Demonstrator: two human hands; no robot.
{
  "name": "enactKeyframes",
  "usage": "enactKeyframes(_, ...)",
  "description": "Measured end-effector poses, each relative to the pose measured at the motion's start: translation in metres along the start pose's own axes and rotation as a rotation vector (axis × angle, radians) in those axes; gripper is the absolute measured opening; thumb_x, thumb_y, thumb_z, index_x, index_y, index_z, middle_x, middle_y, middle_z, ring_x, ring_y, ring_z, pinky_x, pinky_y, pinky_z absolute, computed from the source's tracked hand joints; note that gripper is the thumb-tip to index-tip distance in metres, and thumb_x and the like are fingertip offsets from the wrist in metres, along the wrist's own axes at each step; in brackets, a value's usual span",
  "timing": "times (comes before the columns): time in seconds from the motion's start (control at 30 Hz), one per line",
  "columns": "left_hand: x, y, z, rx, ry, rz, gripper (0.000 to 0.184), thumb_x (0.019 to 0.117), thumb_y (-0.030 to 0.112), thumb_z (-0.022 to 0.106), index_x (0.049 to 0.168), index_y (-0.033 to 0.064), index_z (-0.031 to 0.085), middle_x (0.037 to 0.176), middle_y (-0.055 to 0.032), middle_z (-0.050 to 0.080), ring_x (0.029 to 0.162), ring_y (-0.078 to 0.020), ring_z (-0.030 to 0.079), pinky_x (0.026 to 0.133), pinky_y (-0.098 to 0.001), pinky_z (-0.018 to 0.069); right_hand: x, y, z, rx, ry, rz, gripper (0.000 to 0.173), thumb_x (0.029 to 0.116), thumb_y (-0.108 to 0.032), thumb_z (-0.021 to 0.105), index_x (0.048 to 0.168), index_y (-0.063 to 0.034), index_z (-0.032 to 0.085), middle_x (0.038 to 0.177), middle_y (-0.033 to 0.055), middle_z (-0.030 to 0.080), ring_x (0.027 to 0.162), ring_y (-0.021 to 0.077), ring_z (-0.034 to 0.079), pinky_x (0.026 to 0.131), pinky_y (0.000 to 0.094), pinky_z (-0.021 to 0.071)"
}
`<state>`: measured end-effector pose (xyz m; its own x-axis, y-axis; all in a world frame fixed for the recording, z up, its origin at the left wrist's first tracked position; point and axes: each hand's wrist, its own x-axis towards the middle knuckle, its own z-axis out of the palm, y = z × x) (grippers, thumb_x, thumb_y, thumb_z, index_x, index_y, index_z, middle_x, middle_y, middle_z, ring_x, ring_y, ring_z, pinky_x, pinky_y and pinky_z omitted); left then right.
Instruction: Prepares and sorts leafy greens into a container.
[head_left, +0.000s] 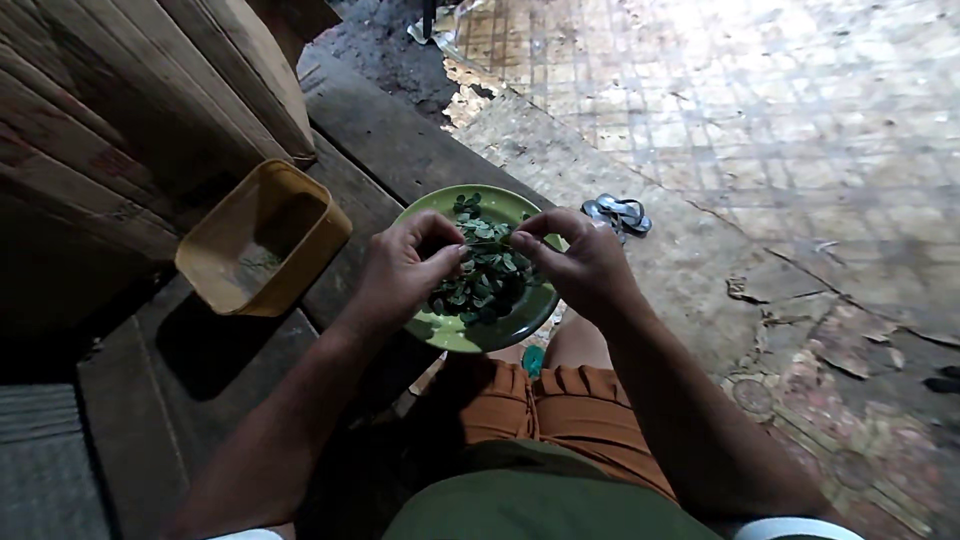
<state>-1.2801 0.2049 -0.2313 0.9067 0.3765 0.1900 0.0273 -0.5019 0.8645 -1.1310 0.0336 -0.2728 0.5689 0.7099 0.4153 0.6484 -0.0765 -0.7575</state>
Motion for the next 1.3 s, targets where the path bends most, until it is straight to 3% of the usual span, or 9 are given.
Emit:
enactKeyframes(0.07, 0.0, -0.001, -0.003, 0.078, 0.002, 0.019, 0.008, 0.0945, 0.007, 0.069, 0.103, 0.0068, 0.068, 0.093, -0.0003, 0.071, 0.082, -0.0061, 0.069, 0.075, -0.0238, 0.0602, 0.0, 0.002, -0.001, -0.006, 0.006, 0.01, 0.019, 0.0983, -0.022, 0.065, 0.099, -0.006, 0.075, 0.094, 0.0062, 0.072, 0.094, 0.0177, 0.067, 0.091, 0.0476, 0.0495)
enactKeyframes(0.2, 0.002, -0.004, 0.001, 0.254, -0.082, 0.169, 0.03, 0.094, 0.021, 0.072, 0.121, 0.0064, 0.069, 0.128, -0.0075, 0.067, 0.123, -0.0125, 0.06, 0.105, -0.0326, 0.0489, 0.0, -0.001, 0.0, -0.003, -0.007, -0.003, 0.02, 0.0978, -0.024, 0.065, 0.099, -0.0066, 0.075, 0.094, 0.0059, 0.072, 0.093, 0.0177, 0.067, 0.09, 0.0481, 0.0496)
enactKeyframes(0.4, 0.008, -0.002, 0.017, 0.428, -0.024, 0.227, 0.011, 0.0973, 0.017, 0.068, 0.103, 0.0092, 0.074, 0.096, -0.0026, 0.072, 0.088, -0.0102, 0.069, 0.081, -0.0339, 0.0573, 0.0, -0.004, 0.003, -0.039, -0.023, -0.035, 0.02, 0.0983, -0.026, 0.066, 0.101, -0.0078, 0.076, 0.092, 0.0047, 0.071, 0.091, 0.0168, 0.067, 0.096, 0.0507, 0.0455)
enactKeyframes(0.6, 0.011, -0.005, 0.018, 0.493, -0.015, 0.251, 0.01, 0.0974, 0.016, 0.068, 0.1, 0.0101, 0.075, 0.094, -0.002, 0.073, 0.087, -0.0118, 0.07, 0.08, -0.037, 0.0582, 0.002, -0.004, 0.004, 0.013, -0.062, -0.061, 0.02, 0.0979, -0.022, 0.066, 0.112, -0.01, 0.073, 0.101, 0.0004, 0.073, 0.098, 0.0129, 0.068, 0.1, 0.0497, 0.0483)
enactKeyframes(0.73, 0.01, 0.0, 0.009, 0.517, -0.012, 0.264, 0.011, 0.0977, 0.016, 0.067, 0.1, 0.0087, 0.075, 0.093, -0.0038, 0.073, 0.085, -0.0137, 0.07, 0.078, -0.0377, 0.0576, 0.006, -0.012, 0.006, -0.005, -0.031, -0.077, 0.013, 0.0977, -0.018, 0.066, 0.103, -0.0087, 0.073, 0.092, 0.0017, 0.073, 0.087, 0.0119, 0.069, 0.087, 0.0421, 0.0535)
enactKeyframes(0.87, 0.005, 0.002, -0.03, 0.638, 0.082, 0.2, 0.016, 0.1009, 0.017, 0.063, 0.105, 0.0062, 0.074, 0.098, -0.0079, 0.073, 0.089, -0.0168, 0.07, 0.083, -0.0392, 0.0576, 0.009, -0.006, 0.005, -0.089, -0.032, -0.072, 0.015, 0.0985, -0.016, 0.065, 0.105, -0.0069, 0.075, 0.095, 0.0065, 0.074, 0.092, 0.0194, 0.07, 0.097, 0.0518, 0.0476)
enactKeyframes(0.97, -0.002, 0.003, -0.072, 0.793, 0.211, 0.075, 0.023, 0.1035, 0.02, 0.058, 0.11, 0.0036, 0.073, 0.104, -0.0159, 0.073, 0.095, -0.0281, 0.07, 0.086, -0.0513, 0.0554, 0.006, -0.001, 0.005, -0.178, -0.132, -0.081, 0.018, 0.0989, -0.017, 0.064, 0.112, -0.012, 0.077, 0.104, 0.0053, 0.075, 0.103, 0.0241, 0.068, 0.104, 0.0572, 0.0412)
enactKeyframes(1.17, -0.012, -0.006, -0.131, 0.99, 0.314, -0.238, 0.031, 0.1069, 0.017, 0.052, 0.128, -0.0005, 0.067, 0.129, -0.0281, 0.064, 0.125, -0.0485, 0.058, 0.105, -0.0678, 0.0405, 0.004, -0.004, 0.011, -0.221, -0.144, -0.15, 0.016, 0.0953, -0.014, 0.067, 0.107, -0.0148, 0.078, 0.112, 0.006, 0.073, 0.112, 0.0295, 0.065, 0.103, 0.0589, 0.041)
enactKeyframes(1.3, -0.013, -0.009, -0.116, 0.932, 0.231, -0.089, 0.034, 0.1036, 0.018, 0.057, 0.13, -0.0013, 0.066, 0.14, -0.0271, 0.057, 0.135, -0.0481, 0.05, 0.111, -0.065, 0.0367, 0.007, -0.009, 0.025, -0.283, -0.17, -0.17, 0.017, 0.0965, -0.023, 0.067, 0.105, -0.0148, 0.078, 0.11, 0.0063, 0.073, 0.11, 0.0305, 0.064, 0.101, 0.0595, 0.0407)
